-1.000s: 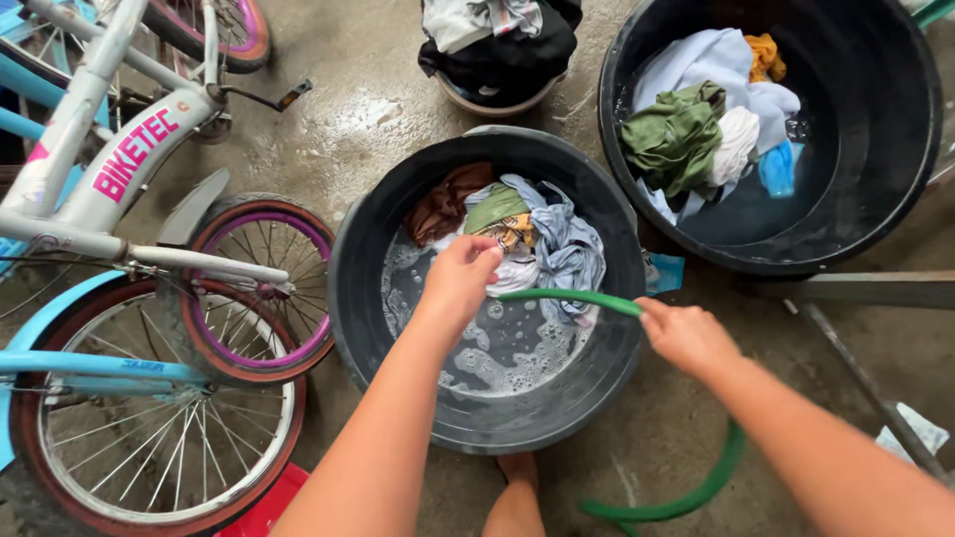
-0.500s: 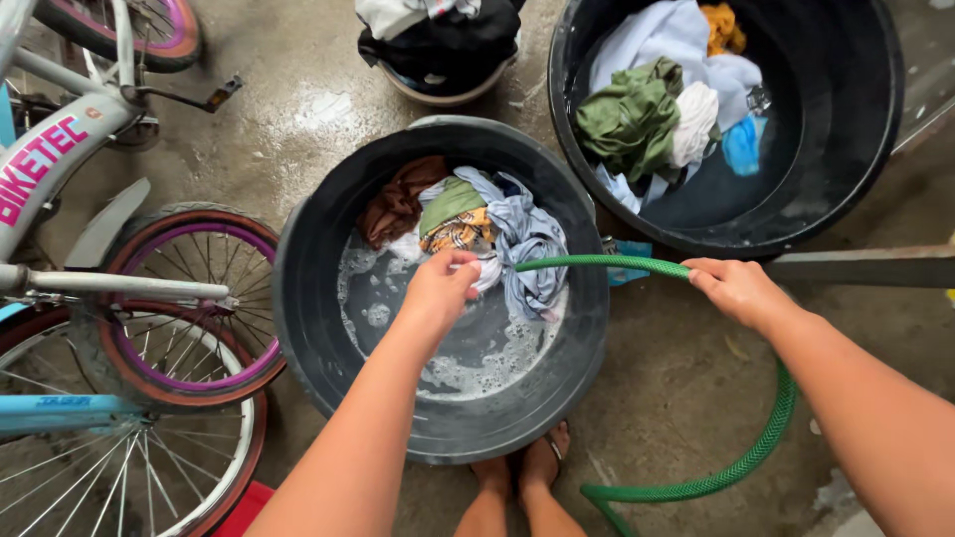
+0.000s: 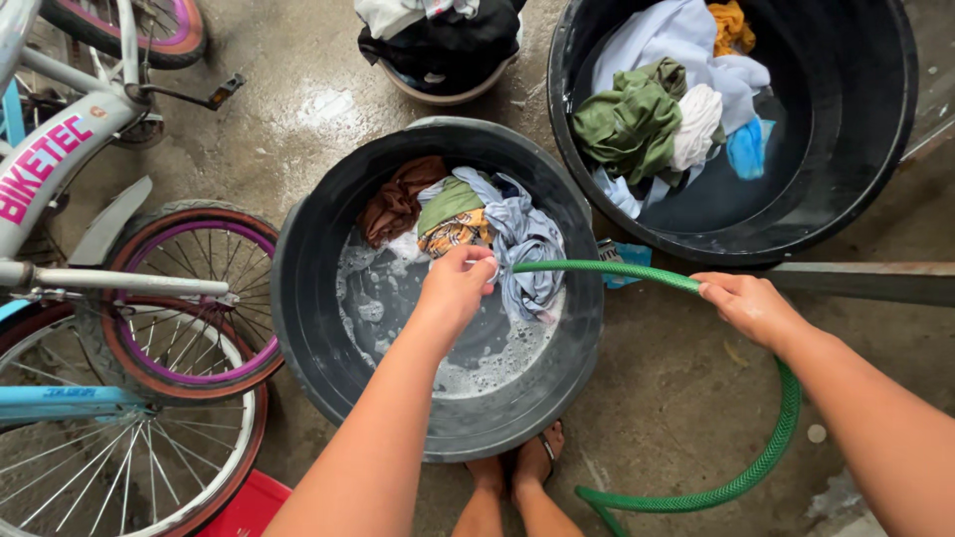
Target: The person washes clothes by hand in large plastic tubs by scrubbing the fabric together and rinsing the garments with water from a hose.
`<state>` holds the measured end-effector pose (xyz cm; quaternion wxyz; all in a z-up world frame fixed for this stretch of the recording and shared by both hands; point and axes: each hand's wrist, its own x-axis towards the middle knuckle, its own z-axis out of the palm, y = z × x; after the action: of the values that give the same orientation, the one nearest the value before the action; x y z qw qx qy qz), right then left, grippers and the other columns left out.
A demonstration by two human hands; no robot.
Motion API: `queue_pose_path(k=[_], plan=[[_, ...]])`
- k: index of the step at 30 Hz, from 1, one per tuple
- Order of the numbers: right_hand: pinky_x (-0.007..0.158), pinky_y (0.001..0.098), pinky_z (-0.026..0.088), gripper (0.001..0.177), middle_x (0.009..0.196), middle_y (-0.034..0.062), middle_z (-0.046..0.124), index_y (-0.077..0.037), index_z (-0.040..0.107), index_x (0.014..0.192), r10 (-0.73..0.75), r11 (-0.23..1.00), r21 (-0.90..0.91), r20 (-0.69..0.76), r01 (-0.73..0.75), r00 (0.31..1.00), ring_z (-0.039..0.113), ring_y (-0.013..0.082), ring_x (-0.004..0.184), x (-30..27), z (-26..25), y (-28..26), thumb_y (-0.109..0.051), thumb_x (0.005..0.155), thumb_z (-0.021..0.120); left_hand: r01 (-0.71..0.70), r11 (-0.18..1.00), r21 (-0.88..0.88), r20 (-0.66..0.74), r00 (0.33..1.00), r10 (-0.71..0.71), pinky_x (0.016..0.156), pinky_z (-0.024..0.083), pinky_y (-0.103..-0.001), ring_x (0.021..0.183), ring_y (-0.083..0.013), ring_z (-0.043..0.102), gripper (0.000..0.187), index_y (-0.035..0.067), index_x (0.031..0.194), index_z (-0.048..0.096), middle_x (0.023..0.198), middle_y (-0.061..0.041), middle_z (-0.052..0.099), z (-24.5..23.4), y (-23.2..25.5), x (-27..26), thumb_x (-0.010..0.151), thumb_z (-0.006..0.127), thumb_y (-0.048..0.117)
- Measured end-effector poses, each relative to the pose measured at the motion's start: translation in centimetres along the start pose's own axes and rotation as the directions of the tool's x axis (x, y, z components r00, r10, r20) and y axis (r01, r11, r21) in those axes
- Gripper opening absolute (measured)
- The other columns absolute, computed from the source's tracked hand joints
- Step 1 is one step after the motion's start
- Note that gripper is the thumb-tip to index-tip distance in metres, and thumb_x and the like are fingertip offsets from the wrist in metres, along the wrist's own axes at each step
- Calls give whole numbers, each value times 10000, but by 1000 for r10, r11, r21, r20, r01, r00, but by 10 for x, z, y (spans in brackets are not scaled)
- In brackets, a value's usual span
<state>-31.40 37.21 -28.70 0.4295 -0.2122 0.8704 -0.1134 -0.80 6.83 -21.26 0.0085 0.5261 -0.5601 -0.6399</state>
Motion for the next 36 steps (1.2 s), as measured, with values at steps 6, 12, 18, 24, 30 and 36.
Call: queue_pose_path(k=[6,12,18,24,30,36], plan=[[812,408,555,468,917,133,768,-200,702,1325,-118,992,-43,-4,118,993,723,277,831,13,21,-24,-435,928,623,57,998,32,0,998,-57,678,529,-291,822,-106,700,322,104,1171,690,1011,-28,713,-14,-1,0,899,663,274],[879,494,549,469,1096,178,740,-205,596,1430,-75,883,-470,-108,16,991,713,389,1027,39,93,-62,-460,1038,564,22,996,83,-7,1000,-21,671,522,-282,790,-108,691,303,108,1147,705,967,-38,730,-40,-42,35,896,672,274],[967,666,383,658,1393,130,542,-339,478,1567,-92,682,-679,-447,-271,890,542,382,1222,29,156,-86,-229,929,596,-50,984,173,73,997,37,648,544,-315,709,-149,694,305,96,1113,719,892,-81,759,-75,-103,82,869,702,278],[994,676,349,620,1483,32,500,-350,563,1397,-329,668,-738,-407,-95,852,463,268,1343,17,246,-151,-280,789,666,-178,935,307,157,978,135,731,553,-325,796,-164,707,345,110,1146,717,931,-82,764,-127,-126,95,870,708,317],[1042,602,377,556,1487,49,473,-288,610,1352,-396,810,-553,-272,194,877,404,269,1395,35,355,-188,-354,811,720,-246,919,309,218,959,183,822,569,-351,909,-219,745,378,116,1170,693,1007,-99,772,-124,-169,129,850,705,317],[1044,622,399,537,1583,36,409,-303,566,1408,-402,749,-628,-175,213,899,364,332,1461,91,405,-156,-401,892,679,-400,855,331,233,912,337,885,567,-376,1010,-293,739,366,120,1178,707,1102,-117,752,-77,-249,176,855,690,291]])
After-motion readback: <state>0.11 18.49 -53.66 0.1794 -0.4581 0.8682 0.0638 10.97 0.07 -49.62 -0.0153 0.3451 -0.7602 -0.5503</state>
